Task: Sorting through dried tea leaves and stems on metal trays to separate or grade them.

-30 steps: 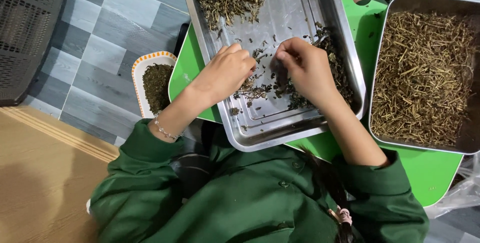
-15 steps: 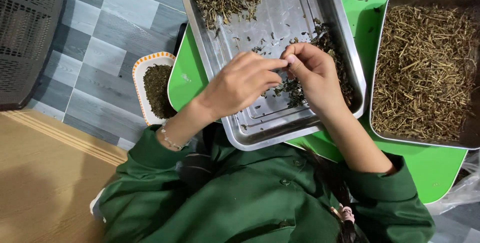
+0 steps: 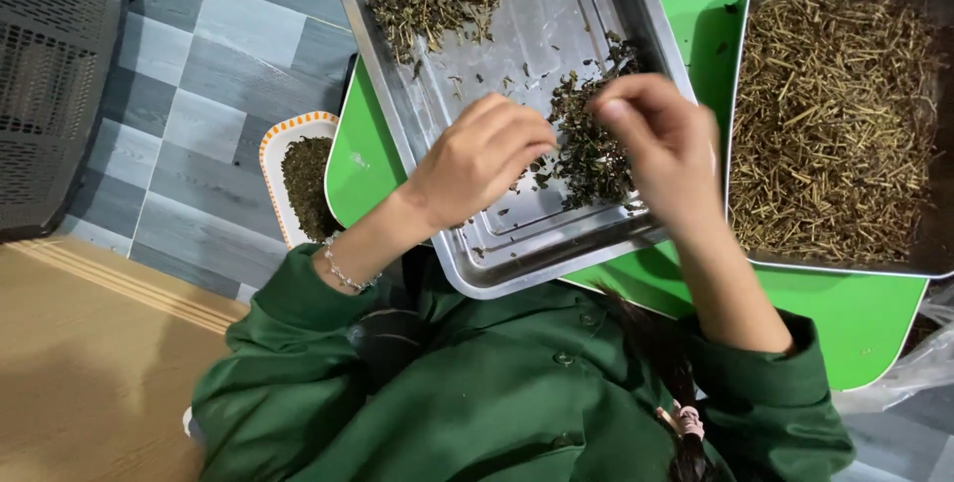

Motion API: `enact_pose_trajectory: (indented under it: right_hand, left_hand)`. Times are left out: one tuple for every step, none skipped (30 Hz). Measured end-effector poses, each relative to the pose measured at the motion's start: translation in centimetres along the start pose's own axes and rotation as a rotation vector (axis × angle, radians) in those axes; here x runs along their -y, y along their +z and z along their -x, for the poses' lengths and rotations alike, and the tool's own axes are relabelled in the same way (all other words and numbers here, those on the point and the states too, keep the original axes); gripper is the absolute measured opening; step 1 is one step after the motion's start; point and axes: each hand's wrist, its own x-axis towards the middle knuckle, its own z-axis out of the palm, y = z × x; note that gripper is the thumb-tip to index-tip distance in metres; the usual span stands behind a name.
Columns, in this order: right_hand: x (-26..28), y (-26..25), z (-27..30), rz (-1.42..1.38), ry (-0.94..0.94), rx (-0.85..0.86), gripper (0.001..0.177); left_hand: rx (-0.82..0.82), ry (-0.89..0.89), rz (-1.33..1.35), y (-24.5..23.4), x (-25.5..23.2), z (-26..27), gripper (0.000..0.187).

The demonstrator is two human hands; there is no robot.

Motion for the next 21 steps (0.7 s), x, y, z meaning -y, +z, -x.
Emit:
enact_pose_trajectory:
  right_hand:
    - [1.1,-1.4,0.3,0.001,0.002,-0.003,0.005]
    - [2.2,-2.8,0.5,0.185,-0.011,0.009,0.005]
    - [3.3,-4.2,0.8,0.369,-0.023,0.021,0.007]
    - [2.7,-5.9,1.7,0.372,-0.018,0.017,0.007]
    - [2.0,-7.6,2.6,0.504,-0.097,-0.069,0.006]
    - [1.4,-9.2,3.7,0.635,-0.174,-0.153,0.008]
    - [0.5,-10.8,4.6,0.638,-0.166,-0.158,0.008]
    - [-0.2,-12.4,5.9,0.704,-0.107,-0.192,0.009]
    - [-1.0,-14.0,7.2,0.771,-0.047,-0.225,0.01]
    - [-1.1,-14.3,7.9,0.774,-0.026,-0.229,0.01]
    - [-1.2,-14.6,8.6,0.898,-0.059,-0.231,0.01]
    - [-1.4,-15.0,9.1,1.02,-0.098,-0.231,0.02]
    - [-1.3,-14.8,9.8,1.026,-0.081,-0.235,0.02]
    - [-1.2,-14.6,10.4,1.06,-0.121,-0.259,0.02]
    - [-1.1,-14.4,11.0,1.095,-0.16,-0.281,0.021]
    - [-0.4,-13.7,11.7,1.098,-0.148,-0.282,0.021]
    - [0.4,-13.0,12.4,1.035,-0.17,-0.321,0.016]
    - [1.2,-12.3,13.1,0.969,-0.192,-0.357,0.013]
    - [2.6,-11.2,14.1,0.971,-0.181,-0.356,0.013]
    - [3.8,-10.1,14.8,0.761,-0.041,-0.245,0.006]
    - [5.1,-9.0,15.5,0.541,0.088,-0.126,0.018]
  left_hand:
    - [0.002,0.002,0.003,-0.2,0.0,-0.4,0.005]
    - [0.054,-0.002,0.044,-0.5,0.0,-0.8,0.007]
    - [0.107,-0.007,0.085,-0.7,0.0,-1.3,0.01]
    - [0.11,-0.004,0.091,-0.4,0.0,-2.1,0.01]
    - [0.129,0.017,0.133,0.0,0.0,-2.9,0.007]
    - [0.15,0.037,0.177,0.4,-0.1,-3.7,0.006]
    - [0.156,0.04,0.186,1.0,-0.2,-4.9,0.006]
    - [0.192,0.065,0.213,1.6,-0.4,-6.0,0.009]
    - [0.228,0.09,0.24,2.4,-0.7,-7.0,0.011]
    - [0.24,0.088,0.257,3.4,-1.0,-8.0,0.011]
    - [0.247,0.157,0.262,4.5,-1.4,-9.0,0.009]
    - [0.25,0.231,0.265,5.7,-1.7,-10.1,0.008]
    - [0.258,0.234,0.281,7.1,-2.1,-10.8,0.008]
    - [0.273,0.229,0.303,8.5,-2.4,-11.6,0.007]
    - [0.287,0.225,0.324,9.9,-2.8,-12.3,0.007]
    - [0.293,0.225,0.335,11.1,-3.2,-12.9,0.007]
    - [0.254,0.233,0.353,12.3,-3.6,-13.4,0.01]
    - [0.215,0.237,0.369,13.4,-3.9,-13.8,0.014]
    - [0.22,0.233,0.378,15.2,-3.8,-13.7,0.014]
    - [0.241,0.197,0.269,17.0,-3.6,-13.8,0.02]
    - [0.262,0.16,0.159,18.6,-3.3,-13.9,0.03]
